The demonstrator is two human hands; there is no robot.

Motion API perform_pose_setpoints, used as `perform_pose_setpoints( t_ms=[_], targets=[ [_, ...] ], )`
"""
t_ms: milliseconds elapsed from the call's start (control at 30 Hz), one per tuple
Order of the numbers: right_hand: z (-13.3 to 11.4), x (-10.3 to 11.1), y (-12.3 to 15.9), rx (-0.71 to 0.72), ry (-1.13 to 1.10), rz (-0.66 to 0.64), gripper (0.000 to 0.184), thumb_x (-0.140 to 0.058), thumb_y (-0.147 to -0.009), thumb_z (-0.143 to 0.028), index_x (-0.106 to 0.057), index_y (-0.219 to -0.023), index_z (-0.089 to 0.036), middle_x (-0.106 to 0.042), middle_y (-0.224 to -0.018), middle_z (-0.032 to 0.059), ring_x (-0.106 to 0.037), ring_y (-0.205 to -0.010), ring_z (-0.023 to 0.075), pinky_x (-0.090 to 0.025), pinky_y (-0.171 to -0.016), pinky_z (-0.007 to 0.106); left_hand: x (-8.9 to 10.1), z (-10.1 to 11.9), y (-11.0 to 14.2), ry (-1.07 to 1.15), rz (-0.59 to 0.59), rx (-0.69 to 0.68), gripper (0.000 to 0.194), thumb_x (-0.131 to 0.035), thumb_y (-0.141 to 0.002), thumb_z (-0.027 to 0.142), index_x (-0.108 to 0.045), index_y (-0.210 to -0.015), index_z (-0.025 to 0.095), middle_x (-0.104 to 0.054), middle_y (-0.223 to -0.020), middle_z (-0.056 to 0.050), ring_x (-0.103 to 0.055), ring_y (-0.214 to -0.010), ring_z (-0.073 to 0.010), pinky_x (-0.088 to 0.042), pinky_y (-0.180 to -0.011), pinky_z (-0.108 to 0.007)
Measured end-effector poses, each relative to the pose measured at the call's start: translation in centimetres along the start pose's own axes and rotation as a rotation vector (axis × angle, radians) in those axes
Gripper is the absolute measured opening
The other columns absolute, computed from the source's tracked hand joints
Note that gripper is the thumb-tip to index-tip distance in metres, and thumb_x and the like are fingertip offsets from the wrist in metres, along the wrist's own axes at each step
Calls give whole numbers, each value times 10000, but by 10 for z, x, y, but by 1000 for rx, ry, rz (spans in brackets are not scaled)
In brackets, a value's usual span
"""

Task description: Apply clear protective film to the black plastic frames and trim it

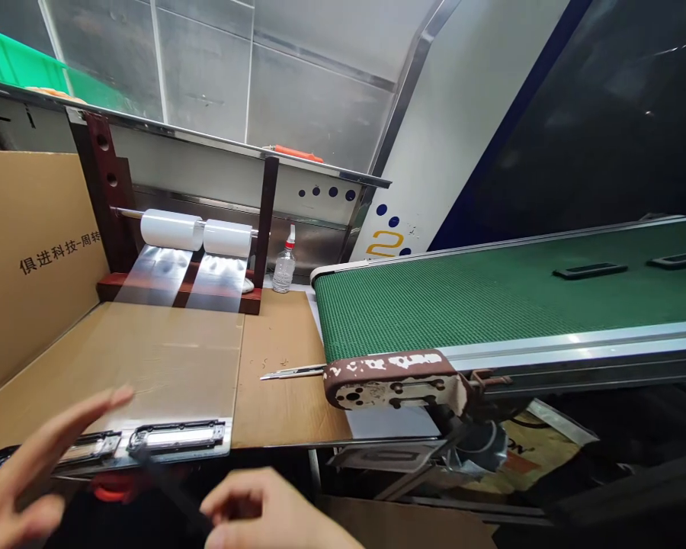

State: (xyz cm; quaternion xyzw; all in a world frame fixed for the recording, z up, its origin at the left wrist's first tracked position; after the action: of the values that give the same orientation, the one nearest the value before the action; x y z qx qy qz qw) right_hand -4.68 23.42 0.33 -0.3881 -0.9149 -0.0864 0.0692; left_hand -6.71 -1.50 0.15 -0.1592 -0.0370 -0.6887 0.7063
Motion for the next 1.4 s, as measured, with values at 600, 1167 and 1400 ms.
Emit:
perform_pose_setpoints(
  t_ms=[600, 1167, 1400],
  targets=[
    [-9, 54, -82, 159, 748, 328, 412, -788, -733, -246, -672, -1126, -204, -621, -891, 38, -563, -907, 189, -463, -840, 307, -55, -23, -62, 476, -386, 622, 955, -571, -768, 678, -212, -1454, 119, -495, -1378, -213, -605, -1123, -304, -440, -977, -376],
    [-7, 52, -92, 155, 757, 281, 422, -788, -742, -303, -664, -1134, -205, -659, -975, 48, -575, -921, 192, -460, -865, 324, -57, -25, -63, 476, -363, 622, 929, -571, -764, 685, -226, -1444, 155, -360, -1489, -206, -558, -1192, -298, -435, -991, -364],
    [-7, 59, -83, 191, 698, 351, 488, -750, -786, -310, -586, -1234, -210, -647, -1003, 54, -589, -956, 200, -465, -891, 335, -52, -28, -61, 439, -324, 581, 881, -441, -850, 685, -140, -1502, 175, -353, -1504, -171, -519, -1245, -274, -423, -1030, -364]
  ],
)
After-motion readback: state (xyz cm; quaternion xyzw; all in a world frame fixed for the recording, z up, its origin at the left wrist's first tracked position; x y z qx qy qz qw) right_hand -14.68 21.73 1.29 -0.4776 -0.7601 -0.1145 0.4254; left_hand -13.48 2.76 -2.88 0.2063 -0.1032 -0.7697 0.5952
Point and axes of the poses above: each hand's wrist, its own y-axis away from the middle knuckle, its own x-axis out of the back of the hand, z = x × y, the point moved 9 cm from there along -y, towards the middle knuckle
